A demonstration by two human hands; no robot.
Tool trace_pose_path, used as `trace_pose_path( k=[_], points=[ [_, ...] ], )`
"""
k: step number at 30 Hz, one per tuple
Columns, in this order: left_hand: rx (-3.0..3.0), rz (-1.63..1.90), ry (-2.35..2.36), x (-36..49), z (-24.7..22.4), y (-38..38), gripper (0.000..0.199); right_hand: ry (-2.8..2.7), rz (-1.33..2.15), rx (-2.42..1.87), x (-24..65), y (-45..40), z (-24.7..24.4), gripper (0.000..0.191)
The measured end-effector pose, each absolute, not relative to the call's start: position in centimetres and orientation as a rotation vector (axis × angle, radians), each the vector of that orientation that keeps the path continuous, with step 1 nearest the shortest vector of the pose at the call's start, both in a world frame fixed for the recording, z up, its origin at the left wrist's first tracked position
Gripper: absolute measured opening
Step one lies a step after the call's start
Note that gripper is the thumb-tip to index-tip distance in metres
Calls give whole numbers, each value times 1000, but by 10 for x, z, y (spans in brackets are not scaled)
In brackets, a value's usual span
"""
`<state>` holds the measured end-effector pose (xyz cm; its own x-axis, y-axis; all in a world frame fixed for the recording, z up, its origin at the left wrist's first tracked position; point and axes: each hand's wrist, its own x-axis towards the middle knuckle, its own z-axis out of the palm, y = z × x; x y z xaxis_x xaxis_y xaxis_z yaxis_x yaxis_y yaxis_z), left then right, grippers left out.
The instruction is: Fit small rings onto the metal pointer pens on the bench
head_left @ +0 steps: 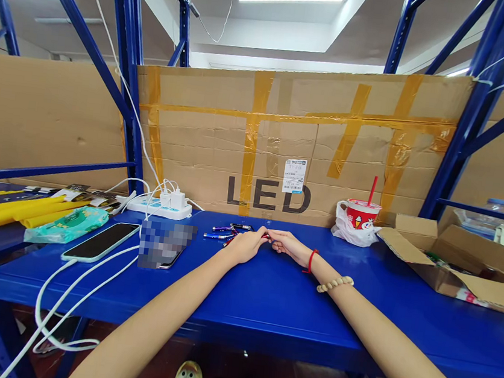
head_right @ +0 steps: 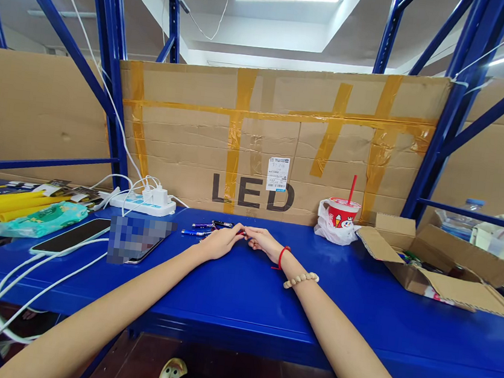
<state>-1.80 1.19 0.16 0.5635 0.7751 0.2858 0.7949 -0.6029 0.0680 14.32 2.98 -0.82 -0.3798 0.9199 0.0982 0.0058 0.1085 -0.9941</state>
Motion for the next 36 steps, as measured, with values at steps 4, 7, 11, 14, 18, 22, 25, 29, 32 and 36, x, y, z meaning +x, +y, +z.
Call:
trace_pose_path(
  k=[4,7,11,14,18,22,25,29,32,36],
  points=[
    [-2715,-439,-1373,-18,3,11,27,-1563,1383,-941,143,28,-8,37],
    [-2710,-433,-1388,-18,3,10,28,-1561,1379,-947,143,28,-7,35],
    [-2701,-449,-1381,-18,2,11,27,-1565,1376,-949,143,28,-7,32],
    [-2694,-473,-1365,-18,2,12,27,-1568,1375,-956,142,27,-6,31],
    [-2707,-474,-1351,-19,2,12,26,-1574,1367,-959,142,26,-6,29],
    [-2714,-470,-1360,-18,2,11,26,-1577,1364,-956,142,26,-6,30],
    [-2713,-467,-1365,-18,2,11,26,-1579,1370,-957,142,26,-6,34],
    [-2717,-469,-1357,-18,3,11,27,-1579,1365,-960,142,27,-6,36],
    [-2718,-465,-1364,-18,3,11,27,-1581,1364,-957,142,27,-6,38],
    [-2715,-458,-1370,-18,3,11,27,-1582,1360,-955,142,27,-6,35]
  ],
)
